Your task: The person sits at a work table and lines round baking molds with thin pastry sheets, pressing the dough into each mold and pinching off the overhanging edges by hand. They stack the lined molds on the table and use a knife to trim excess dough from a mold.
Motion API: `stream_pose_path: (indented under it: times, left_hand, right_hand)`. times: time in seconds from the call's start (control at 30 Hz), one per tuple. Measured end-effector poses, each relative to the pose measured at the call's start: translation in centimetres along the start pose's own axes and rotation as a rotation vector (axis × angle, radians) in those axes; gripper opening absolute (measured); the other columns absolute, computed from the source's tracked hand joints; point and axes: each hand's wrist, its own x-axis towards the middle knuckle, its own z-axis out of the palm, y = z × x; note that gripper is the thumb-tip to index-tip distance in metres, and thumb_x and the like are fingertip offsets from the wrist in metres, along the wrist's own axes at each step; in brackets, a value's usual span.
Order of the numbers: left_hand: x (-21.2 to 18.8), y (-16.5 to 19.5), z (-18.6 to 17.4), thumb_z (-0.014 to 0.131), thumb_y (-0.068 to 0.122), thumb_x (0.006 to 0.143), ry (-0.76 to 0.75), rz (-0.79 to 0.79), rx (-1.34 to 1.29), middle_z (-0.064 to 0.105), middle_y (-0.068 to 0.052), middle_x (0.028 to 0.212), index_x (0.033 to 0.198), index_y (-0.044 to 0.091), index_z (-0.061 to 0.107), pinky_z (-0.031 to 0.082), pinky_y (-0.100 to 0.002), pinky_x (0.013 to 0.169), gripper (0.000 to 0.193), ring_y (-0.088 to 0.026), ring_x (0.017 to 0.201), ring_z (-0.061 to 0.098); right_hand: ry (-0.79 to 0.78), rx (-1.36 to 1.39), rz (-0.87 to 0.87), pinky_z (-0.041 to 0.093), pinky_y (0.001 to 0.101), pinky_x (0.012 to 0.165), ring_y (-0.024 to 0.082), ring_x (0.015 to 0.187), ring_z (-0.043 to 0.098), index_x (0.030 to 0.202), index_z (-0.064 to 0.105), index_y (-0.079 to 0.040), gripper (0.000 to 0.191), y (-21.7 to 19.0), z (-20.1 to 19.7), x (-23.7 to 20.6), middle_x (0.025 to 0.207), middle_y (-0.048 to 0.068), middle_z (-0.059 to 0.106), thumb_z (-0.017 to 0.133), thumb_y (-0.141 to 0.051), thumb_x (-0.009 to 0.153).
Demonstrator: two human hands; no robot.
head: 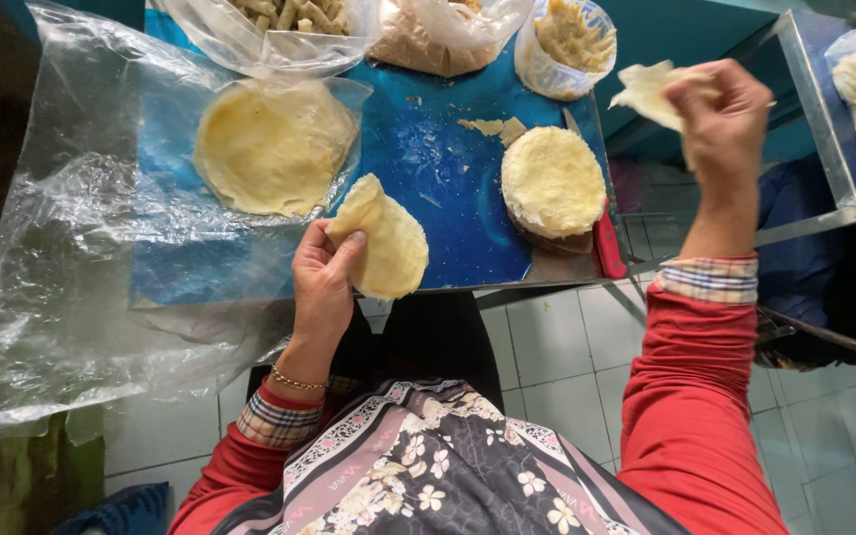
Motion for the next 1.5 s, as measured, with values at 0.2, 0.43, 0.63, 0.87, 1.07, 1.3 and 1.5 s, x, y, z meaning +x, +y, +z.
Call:
stream_pose_path:
  times: [0.2,0.43,0.63,0.87,1.07,1.3,1.5]
  left_hand:
    - [0.0,0.0,-0.1,0.067,0.004,0.100,-0.012,-0.023,0.008,0.071,-0.004,0.107,0.114,0.002,0.062,0.054,-0.025,0.086,0.015,-0.008,0.095,0.066]
    - [-0.1,0.3,-0.1,0.067,0.004,0.100,-0.028,-0.024,0.006,0.071,-0.003,0.108,0.115,0.002,0.062,0.054,-0.025,0.087,0.015,-0.008,0.096,0.066]
    - [-0.4,0.5,0.0,0.067,0.004,0.100,-0.027,-0.023,0.018,0.072,-0.004,0.107,0.114,0.002,0.062,0.054,-0.025,0.086,0.015,-0.008,0.095,0.066]
    - [-0.6,0.4,-0.1,0.066,0.003,0.100,-0.040,-0.017,0.018,0.071,-0.004,0.109,0.114,0.002,0.062,0.054,-0.025,0.088,0.015,-0.008,0.097,0.067]
    - [-0.6,0.8,0.4,0.066,0.003,0.098,-0.039,-0.068,-0.009,0.071,-0.005,0.109,0.114,0.002,0.062,0.055,-0.026,0.087,0.017,-0.009,0.096,0.068]
    - [0.0,0.8,3.8,0.065,0.011,0.105,-0.239,-0.112,0.087,0.070,-0.005,0.108,0.117,-0.001,0.065,0.053,-0.026,0.086,0.016,-0.009,0.097,0.065]
    - [-0.8,2.1,3.5,0.059,0.021,0.105,-0.219,-0.259,-0.078,0.072,-0.004,0.109,0.122,0.002,0.067,0.057,-0.028,0.083,0.027,-0.010,0.096,0.068]
  right_hand:
    - [-0.109,-0.409,0.016,0.049,0.0311,0.062,0.017,0.068,0.063,0.101,0.077,-0.003,0.017,-2.2,9.4,-6.0,0.086,0.010,0.069,0.086,-0.014,0.092]
    - [-0.090,-0.681,-0.151,0.055,0.0372,0.074,0.026,0.086,0.068,0.105,0.077,-0.009,0.014,-5.0,11.3,-9.3,0.097,0.008,0.069,0.080,-0.016,0.093]
    - [-0.032,-0.709,-0.203,0.056,0.0374,0.084,0.026,0.097,0.068,0.110,0.074,-0.009,0.018,-5.7,11.7,-11.0,0.104,0.007,0.071,0.075,-0.003,0.094]
    - [0.015,-0.772,-0.236,0.055,0.0388,0.085,0.027,0.097,0.067,0.109,0.075,-0.009,0.018,-5.8,13.0,-11.7,0.103,0.007,0.071,0.075,-0.003,0.091]
    - [0.006,-0.809,-0.277,0.053,0.0400,0.090,0.027,0.102,0.066,0.111,0.076,-0.008,0.017,-8.2,13.6,-12.7,0.110,0.007,0.071,0.079,-0.011,0.095]
    - [0.004,-0.157,-0.163,0.054,0.0354,0.096,0.024,0.109,0.066,0.109,0.072,-0.008,0.023,-12.8,19.2,-14.4,0.118,0.009,0.069,0.083,-0.009,0.089]
    - [-0.017,0.094,0.005,0.059,0.0298,0.081,0.018,0.101,0.068,0.108,0.069,-0.006,0.027,-13.8,23.6,-13.7,0.119,0.008,0.066,0.084,-0.003,0.086]
